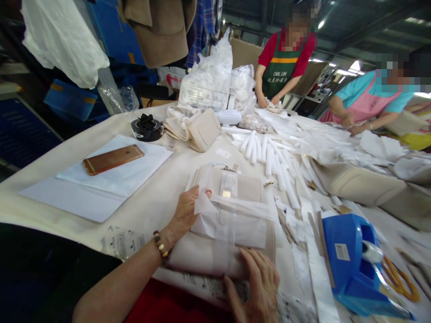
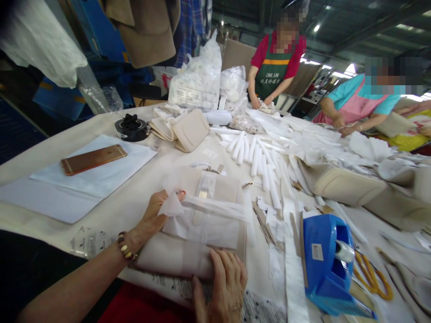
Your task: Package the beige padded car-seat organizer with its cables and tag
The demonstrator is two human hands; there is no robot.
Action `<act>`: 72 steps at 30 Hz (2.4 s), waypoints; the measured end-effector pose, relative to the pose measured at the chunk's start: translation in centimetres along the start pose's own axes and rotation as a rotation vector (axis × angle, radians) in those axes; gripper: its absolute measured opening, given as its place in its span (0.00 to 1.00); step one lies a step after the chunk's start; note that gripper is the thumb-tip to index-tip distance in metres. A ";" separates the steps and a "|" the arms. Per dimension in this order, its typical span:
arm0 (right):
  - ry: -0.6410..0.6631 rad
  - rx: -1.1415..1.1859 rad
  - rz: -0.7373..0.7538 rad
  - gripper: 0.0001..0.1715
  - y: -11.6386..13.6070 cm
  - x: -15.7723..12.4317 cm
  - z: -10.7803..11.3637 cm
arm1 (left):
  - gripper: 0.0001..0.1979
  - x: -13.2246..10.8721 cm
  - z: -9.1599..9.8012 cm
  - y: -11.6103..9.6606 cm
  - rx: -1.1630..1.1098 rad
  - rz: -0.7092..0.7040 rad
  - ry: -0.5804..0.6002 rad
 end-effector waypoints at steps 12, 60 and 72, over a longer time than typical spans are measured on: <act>0.006 0.038 -0.009 0.27 -0.8 -0.6 -1.2 | 0.16 0.0 0.0 0.4 0.066 -0.025 -0.034; 0.036 0.309 -0.014 0.20 1.8 -0.6 -0.3 | 0.14 1.6 -0.3 1.3 -0.092 0.148 0.215; 0.019 -0.162 0.324 0.12 -2.9 11.3 -2.4 | 0.15 0.6 -0.8 1.1 -0.113 0.101 0.102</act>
Point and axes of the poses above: each hand's wrist, its own x-axis towards the middle knuckle, its own z-axis out of the back of the hand, y = z × x, the point moved 4 cm from there along x, towards the middle knuckle, and after that the axes turned 14 degrees about z, right-handed, at the moved point
